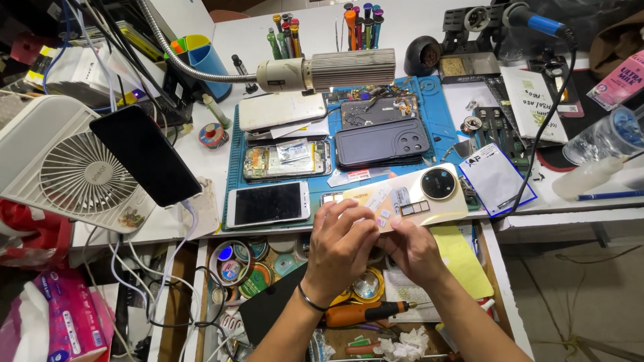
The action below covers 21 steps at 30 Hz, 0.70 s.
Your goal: Replacing the back cover of a mobile phone, including peeling off protective film and aligning the cover.
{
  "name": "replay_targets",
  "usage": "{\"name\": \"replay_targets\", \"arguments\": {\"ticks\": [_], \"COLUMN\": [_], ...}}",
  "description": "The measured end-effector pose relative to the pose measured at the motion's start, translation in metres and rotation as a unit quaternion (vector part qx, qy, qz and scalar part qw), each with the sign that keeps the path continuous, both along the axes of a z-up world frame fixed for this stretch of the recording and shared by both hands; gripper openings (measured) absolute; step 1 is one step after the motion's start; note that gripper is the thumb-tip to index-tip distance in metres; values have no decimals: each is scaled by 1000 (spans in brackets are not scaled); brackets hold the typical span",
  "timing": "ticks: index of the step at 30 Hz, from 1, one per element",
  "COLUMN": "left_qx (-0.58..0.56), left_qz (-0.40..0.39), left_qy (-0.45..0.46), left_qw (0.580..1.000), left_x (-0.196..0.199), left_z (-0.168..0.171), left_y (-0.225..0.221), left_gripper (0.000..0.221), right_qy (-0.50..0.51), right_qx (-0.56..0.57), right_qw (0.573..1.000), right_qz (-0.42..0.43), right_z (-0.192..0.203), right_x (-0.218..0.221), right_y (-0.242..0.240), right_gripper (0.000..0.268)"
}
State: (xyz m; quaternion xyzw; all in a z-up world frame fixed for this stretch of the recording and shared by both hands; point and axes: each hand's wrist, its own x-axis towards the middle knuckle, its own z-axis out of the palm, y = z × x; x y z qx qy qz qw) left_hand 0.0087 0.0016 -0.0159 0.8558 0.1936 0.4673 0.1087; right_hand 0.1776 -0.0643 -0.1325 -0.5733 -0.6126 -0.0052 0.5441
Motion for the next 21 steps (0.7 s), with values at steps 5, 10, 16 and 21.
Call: {"name": "replay_targets", "arguments": {"ticks": [5,10,16,21], "left_qx": [-4,-4,-11,-30], "left_qz": [4,13,19,20], "left_qy": [16,22,26,17], "left_qw": [1000,1000,999,999], "left_x": [0,1,0,0], "left_z": [0,1,3,4], "left_y": [2,0,-1,-1], "left_gripper": [11,13,11,10], "right_qy": [382,720,723,720], "right_qx": [-45,-112,-114,-115], "right_qw": [907,661,650,651], "right_qz": [170,179,201,212], "right_z": [31,46,33,2], "right_x": [-6,-22,-22,-18], "right_y": [3,10,10,12], "right_gripper": [24,33,35,36]}}
